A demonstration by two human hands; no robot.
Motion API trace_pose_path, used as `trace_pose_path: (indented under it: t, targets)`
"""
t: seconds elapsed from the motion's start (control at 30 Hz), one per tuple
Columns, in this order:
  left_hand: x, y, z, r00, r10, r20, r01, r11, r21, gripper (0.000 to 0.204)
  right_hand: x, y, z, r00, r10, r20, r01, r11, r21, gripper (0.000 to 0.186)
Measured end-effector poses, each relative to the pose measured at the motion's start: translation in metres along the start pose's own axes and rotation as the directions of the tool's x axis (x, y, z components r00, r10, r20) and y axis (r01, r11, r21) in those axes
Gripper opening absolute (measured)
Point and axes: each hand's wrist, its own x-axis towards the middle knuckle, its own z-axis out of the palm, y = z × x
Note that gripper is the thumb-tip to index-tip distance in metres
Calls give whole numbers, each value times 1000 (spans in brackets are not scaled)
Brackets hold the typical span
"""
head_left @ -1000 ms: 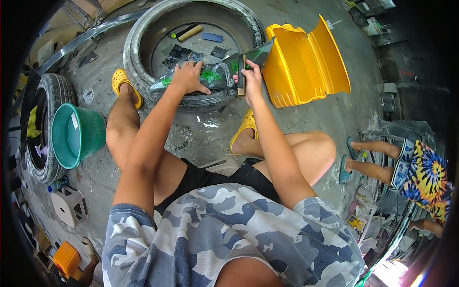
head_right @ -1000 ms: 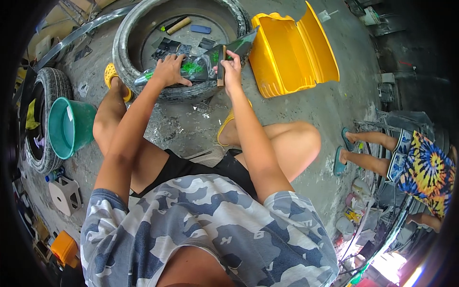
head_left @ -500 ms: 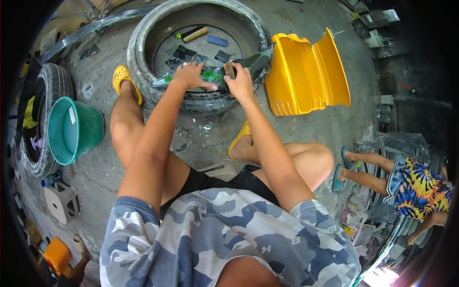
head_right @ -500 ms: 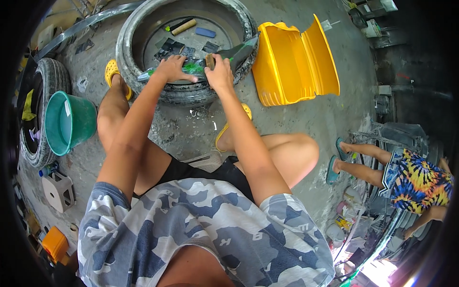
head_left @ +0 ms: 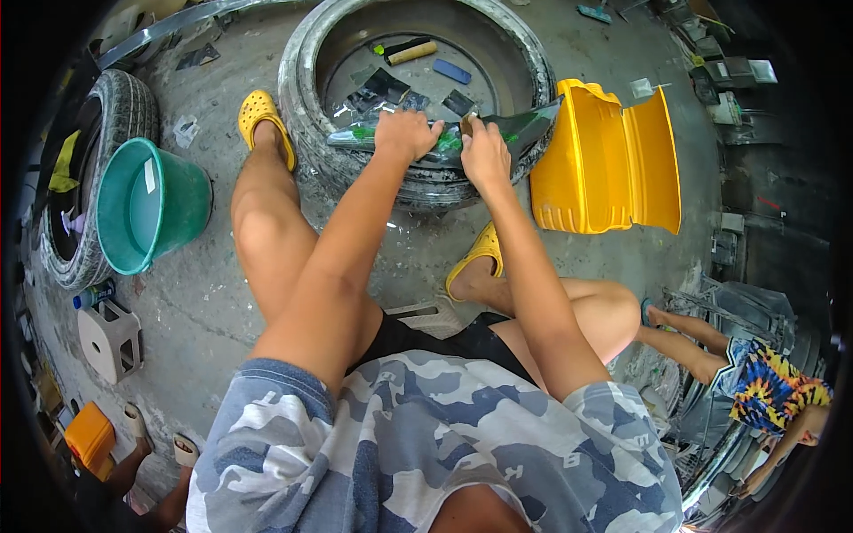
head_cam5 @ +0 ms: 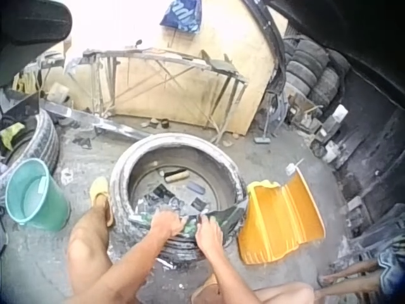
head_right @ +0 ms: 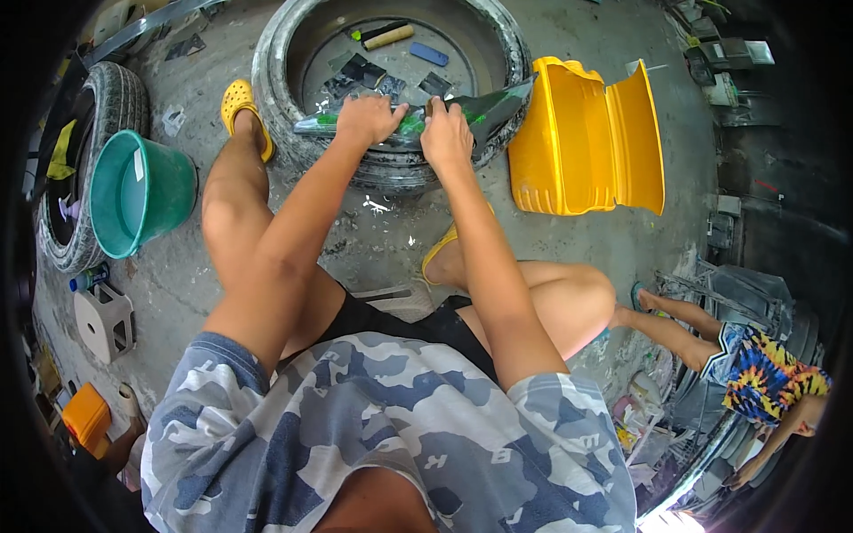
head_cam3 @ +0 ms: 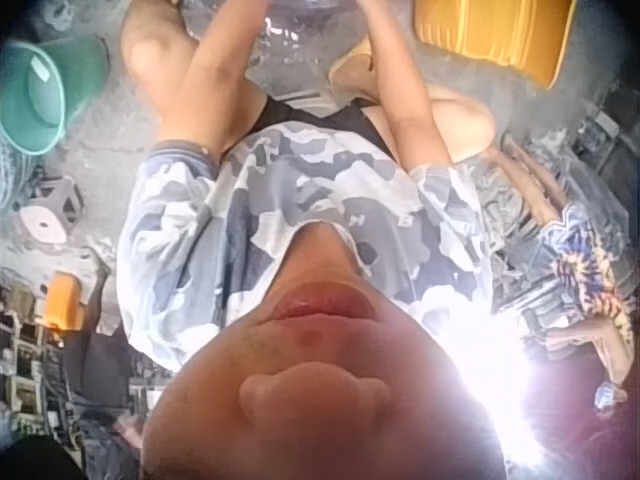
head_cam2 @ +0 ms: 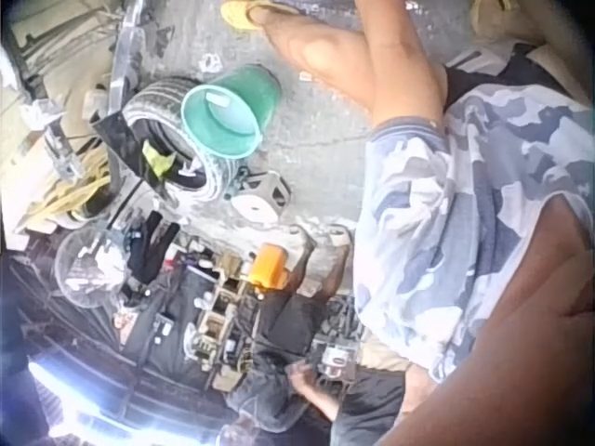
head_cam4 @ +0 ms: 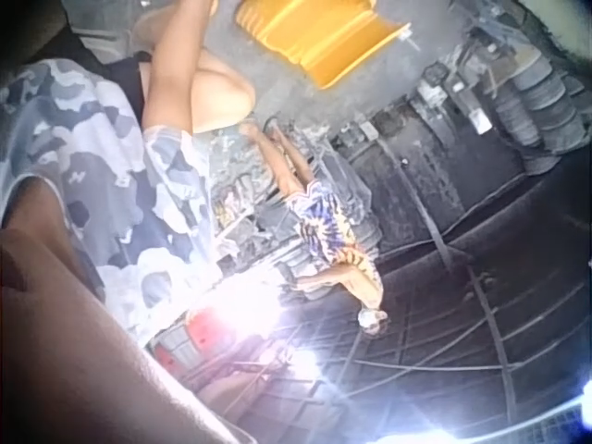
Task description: Cleaning and sanding a motorcycle fairing part with water and sandpaper.
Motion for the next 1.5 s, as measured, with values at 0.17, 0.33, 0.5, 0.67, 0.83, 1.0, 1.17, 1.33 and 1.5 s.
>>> trace_pose_path:
  t: [0.17, 0.33, 0.5, 0.67, 0.83, 1.0, 1.17, 1.33, 1.5]
  targets:
    - [-3, -11, 6, 999, -36, -12, 35, 999, -7, 61, -42, 6, 0, 998, -33, 51, 26, 991, 134, 36]
    - [-1, 0, -5, 999, -30, 35, 31, 999, -12, 59, 0, 4, 3, 999, -51, 0, 51, 995, 83, 35]
    - [-2, -3, 0, 997, -41, 64, 40, 999, 19, 58, -50, 22, 2, 995, -97, 15, 93, 982, 165, 37]
    - [5, 3, 3, 999, -35, 12, 35, 999, -19, 58, 2, 13, 2, 997, -72, 7, 71, 993, 99, 34]
    - [0, -8, 10, 999, -52, -2, 52, 998, 23, 59, -50, 15, -5, 991, -134, -1, 131, 963, 235, 32]
    - [6, 4, -3, 996, -25, 83, 27, 999, -27, 59, 3, 16, 1, 993, -114, -21, 115, 986, 123, 34]
    - [-2, -9, 6, 998, -68, 18, 67, 997, 46, 57, -51, 13, -6, 992, -128, 22, 118, 959, 258, 35]
    - [3, -2, 8, 999, 24, -25, -23, 999, 31, 56, 22, 18, -9, 989, -51, 142, 21, 979, 204, 38]
    - [6, -13, 13, 997, 49, -66, -49, 999, 3, 57, 33, 54, -50, 991, 74, 111, -123, 825, 551, 41]
